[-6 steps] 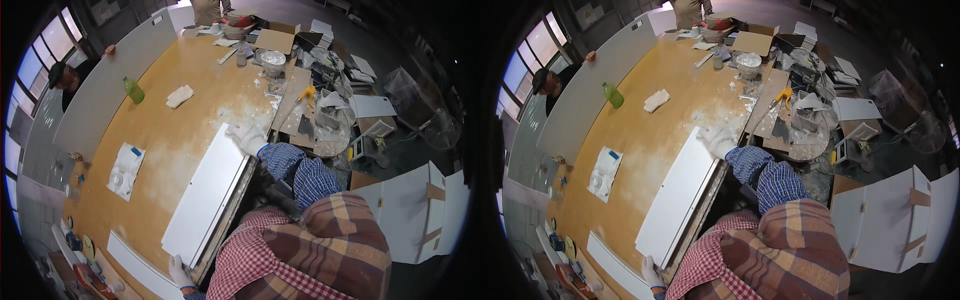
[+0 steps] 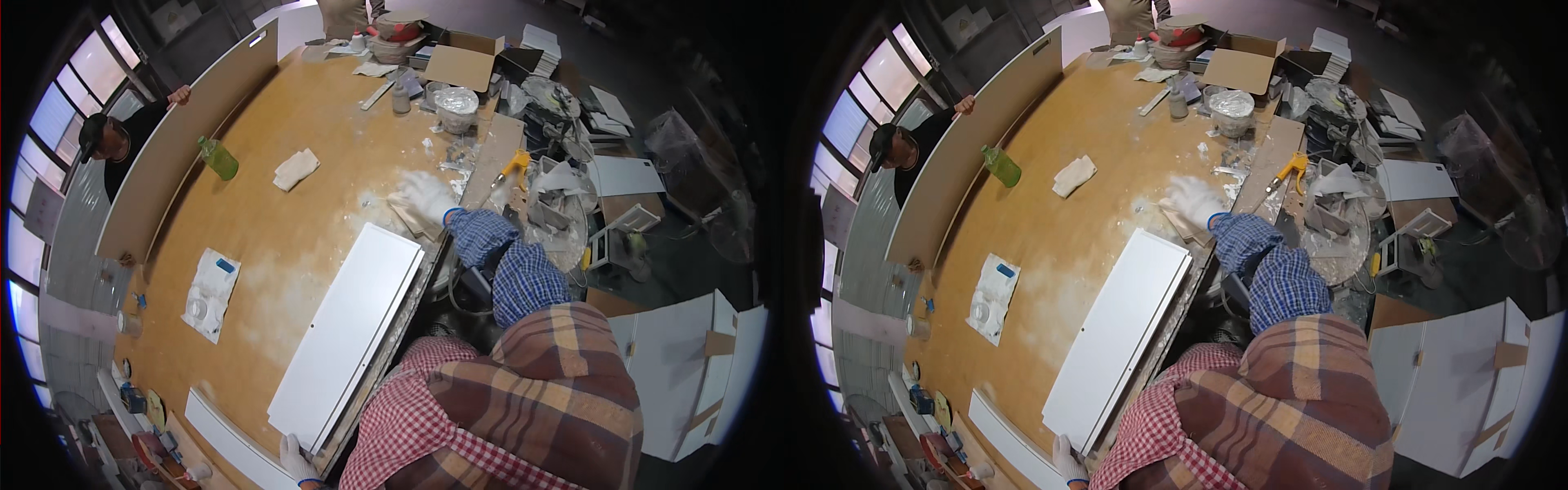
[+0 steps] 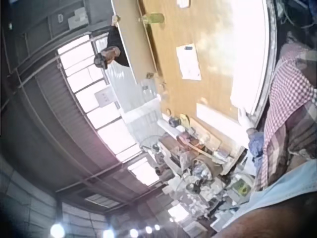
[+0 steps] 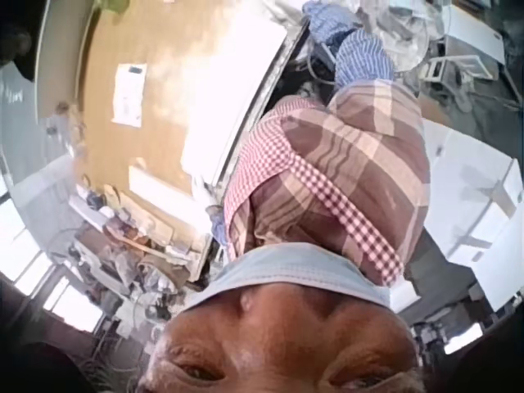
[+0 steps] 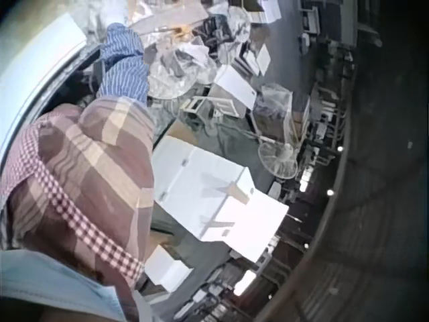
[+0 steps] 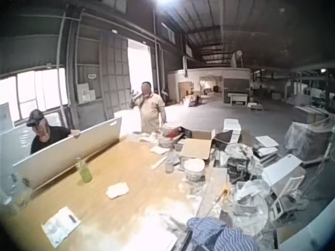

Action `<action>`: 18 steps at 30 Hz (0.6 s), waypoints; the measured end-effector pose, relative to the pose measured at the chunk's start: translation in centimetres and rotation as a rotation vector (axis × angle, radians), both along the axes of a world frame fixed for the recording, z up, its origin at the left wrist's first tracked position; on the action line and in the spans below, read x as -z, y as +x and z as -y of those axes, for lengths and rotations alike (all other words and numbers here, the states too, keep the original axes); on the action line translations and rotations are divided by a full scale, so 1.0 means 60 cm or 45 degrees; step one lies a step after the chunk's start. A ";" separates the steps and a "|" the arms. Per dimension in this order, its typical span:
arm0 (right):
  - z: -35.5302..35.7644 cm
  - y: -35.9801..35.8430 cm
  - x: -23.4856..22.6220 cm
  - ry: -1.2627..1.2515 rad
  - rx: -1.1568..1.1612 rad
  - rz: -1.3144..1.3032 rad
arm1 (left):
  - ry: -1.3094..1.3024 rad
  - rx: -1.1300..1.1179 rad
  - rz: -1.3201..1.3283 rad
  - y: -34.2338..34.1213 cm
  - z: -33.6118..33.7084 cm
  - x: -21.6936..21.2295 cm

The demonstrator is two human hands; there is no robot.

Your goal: The recorder is wiping and polishing white furniture boards on a large work table in a factory setting.

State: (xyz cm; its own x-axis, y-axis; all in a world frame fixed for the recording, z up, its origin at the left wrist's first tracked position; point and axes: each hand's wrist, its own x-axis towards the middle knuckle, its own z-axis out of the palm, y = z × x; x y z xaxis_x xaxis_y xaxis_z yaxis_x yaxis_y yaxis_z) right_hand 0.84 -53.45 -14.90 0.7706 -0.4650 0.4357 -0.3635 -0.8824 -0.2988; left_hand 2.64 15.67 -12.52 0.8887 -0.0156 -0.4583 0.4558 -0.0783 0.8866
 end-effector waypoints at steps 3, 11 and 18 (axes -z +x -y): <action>0.099 -0.010 0.008 0.466 0.282 0.161 | 0.163 -0.043 -0.019 -0.004 -0.008 0.003; 0.225 -0.098 0.047 0.322 0.480 -0.331 | 0.236 -0.364 -0.046 -0.046 -0.009 0.008; 0.289 -0.095 0.068 0.356 0.399 -0.310 | 0.370 -0.353 -0.047 -0.042 0.016 0.026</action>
